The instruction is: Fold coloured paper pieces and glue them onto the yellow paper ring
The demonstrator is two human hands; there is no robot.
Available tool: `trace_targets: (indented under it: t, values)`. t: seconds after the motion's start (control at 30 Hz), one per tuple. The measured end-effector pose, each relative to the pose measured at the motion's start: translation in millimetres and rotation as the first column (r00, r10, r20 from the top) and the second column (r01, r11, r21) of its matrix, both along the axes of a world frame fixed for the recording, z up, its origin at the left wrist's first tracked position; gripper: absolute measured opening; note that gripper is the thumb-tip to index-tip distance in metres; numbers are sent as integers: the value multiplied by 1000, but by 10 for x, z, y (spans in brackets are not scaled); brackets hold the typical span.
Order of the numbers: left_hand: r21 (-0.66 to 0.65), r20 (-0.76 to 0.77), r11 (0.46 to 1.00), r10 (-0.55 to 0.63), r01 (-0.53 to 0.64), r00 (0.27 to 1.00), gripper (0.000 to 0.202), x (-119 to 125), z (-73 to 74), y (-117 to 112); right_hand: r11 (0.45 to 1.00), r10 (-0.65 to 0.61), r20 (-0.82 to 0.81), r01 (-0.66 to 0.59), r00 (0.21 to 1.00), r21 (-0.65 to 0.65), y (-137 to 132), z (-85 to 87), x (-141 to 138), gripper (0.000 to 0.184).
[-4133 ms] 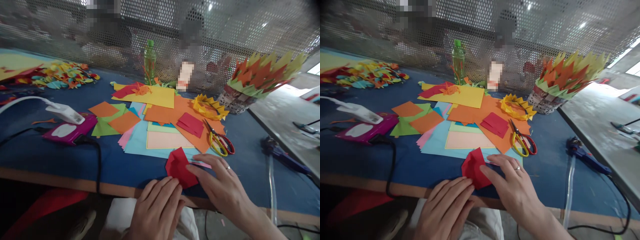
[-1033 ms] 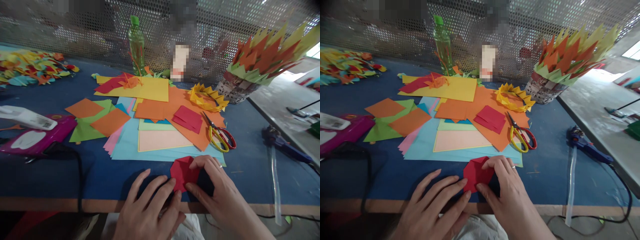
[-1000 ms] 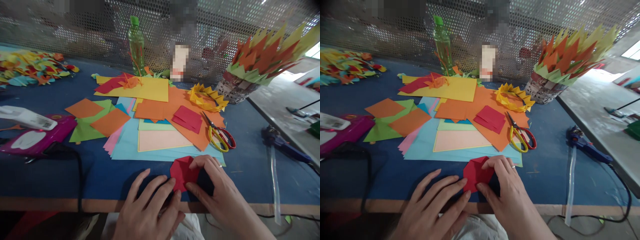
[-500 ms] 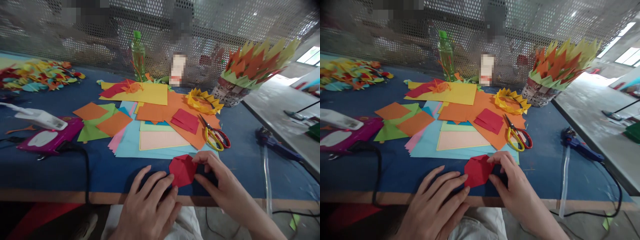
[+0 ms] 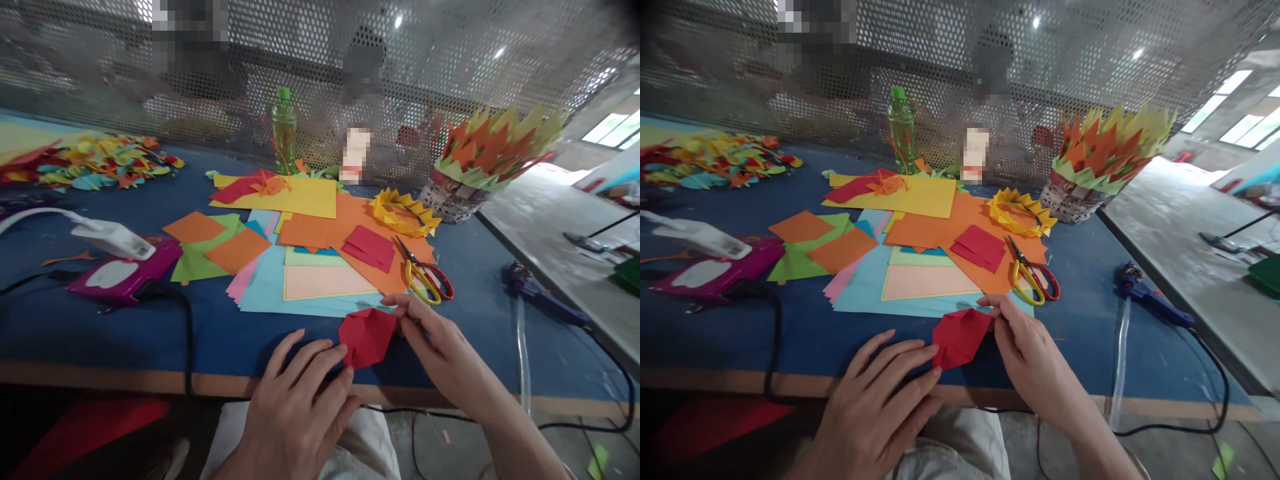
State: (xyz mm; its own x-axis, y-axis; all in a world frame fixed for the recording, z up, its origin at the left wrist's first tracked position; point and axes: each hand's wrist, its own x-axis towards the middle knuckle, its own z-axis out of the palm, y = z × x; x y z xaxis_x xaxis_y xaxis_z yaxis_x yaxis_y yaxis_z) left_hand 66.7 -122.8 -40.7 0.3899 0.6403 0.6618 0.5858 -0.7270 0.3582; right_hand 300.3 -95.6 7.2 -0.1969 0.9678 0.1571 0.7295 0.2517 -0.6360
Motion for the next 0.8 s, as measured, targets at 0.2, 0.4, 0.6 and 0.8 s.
trace_targets:
  t: [0.2,0.4,0.6,0.8]
  values:
    - [8,-58,1000,-17,17,998,15,-32,10,24,981,178,28,-180,984,70,71,-16,30,41]
    - [20,-43,998,-52,53,998,19,-72,66,22,930,140,146,-181,979,321,88,-70,-18,31]
    - [67,36,997,-40,38,999,35,-136,114,-43,757,-222,381,-88,898,648,-104,-32,-66,8]
    - [107,30,994,15,-18,999,37,-63,134,-56,868,-65,419,-156,906,472,-291,-186,-260,16]
